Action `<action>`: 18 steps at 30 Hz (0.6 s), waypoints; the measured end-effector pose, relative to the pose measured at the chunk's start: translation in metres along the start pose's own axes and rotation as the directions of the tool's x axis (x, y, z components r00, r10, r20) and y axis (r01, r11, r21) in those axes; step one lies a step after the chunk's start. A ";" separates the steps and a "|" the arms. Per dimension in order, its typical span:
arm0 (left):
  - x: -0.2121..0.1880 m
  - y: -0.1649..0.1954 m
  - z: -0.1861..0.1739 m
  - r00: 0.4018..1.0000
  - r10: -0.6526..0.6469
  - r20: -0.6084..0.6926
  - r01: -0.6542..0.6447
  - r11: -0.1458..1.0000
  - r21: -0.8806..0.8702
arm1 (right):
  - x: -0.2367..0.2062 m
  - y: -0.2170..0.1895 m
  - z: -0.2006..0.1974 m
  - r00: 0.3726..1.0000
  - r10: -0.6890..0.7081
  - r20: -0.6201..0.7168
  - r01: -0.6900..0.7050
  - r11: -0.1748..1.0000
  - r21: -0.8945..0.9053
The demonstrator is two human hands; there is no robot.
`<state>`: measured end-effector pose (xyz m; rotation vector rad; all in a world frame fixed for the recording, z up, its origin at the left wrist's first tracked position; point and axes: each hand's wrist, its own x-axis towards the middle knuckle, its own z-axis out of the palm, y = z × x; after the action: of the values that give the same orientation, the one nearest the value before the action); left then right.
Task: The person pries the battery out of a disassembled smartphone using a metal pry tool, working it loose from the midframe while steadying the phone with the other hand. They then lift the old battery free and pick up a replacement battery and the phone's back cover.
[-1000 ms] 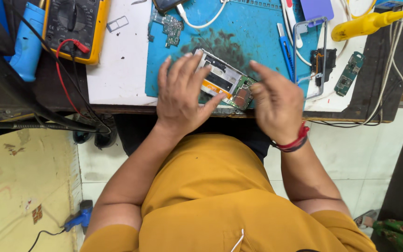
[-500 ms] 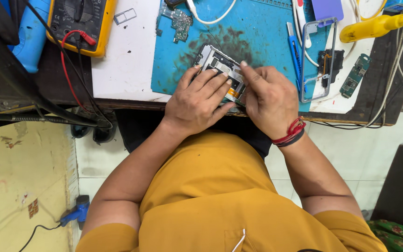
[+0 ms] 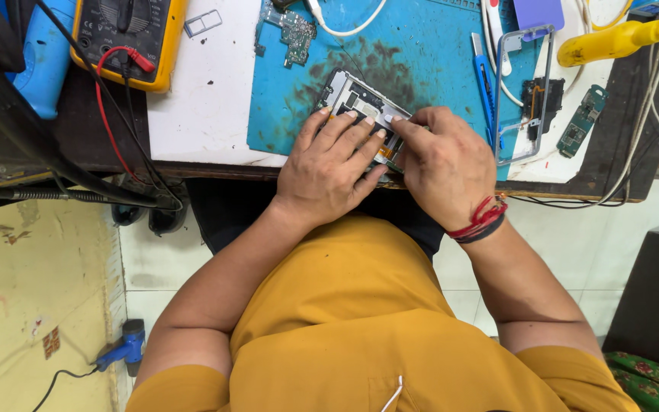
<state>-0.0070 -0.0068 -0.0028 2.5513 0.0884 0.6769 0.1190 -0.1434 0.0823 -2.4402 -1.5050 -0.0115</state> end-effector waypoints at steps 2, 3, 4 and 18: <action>0.000 0.001 0.000 1.000 -0.009 0.000 0.009 1.000 0.002 | 0.002 -0.002 0.003 1.000 0.010 -0.013 -0.010 1.000 0.025; 0.001 0.001 0.000 1.000 -0.006 -0.003 0.006 1.000 0.005 | 0.003 -0.002 0.004 1.000 0.014 -0.016 -0.014 0.999 0.039; 0.000 0.000 0.000 1.000 -0.005 -0.004 0.005 1.000 0.006 | 0.003 -0.003 0.005 1.000 0.019 -0.013 -0.018 0.999 0.045; 0.002 0.000 -0.002 1.000 -0.002 -0.002 0.002 1.000 -0.023 | 0.000 -0.005 0.012 0.997 0.080 -0.023 -0.079 0.996 0.045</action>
<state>-0.0065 -0.0056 -0.0009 2.5285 0.0839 0.6754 0.1132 -0.1388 0.0718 -2.4541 -1.3823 0.0074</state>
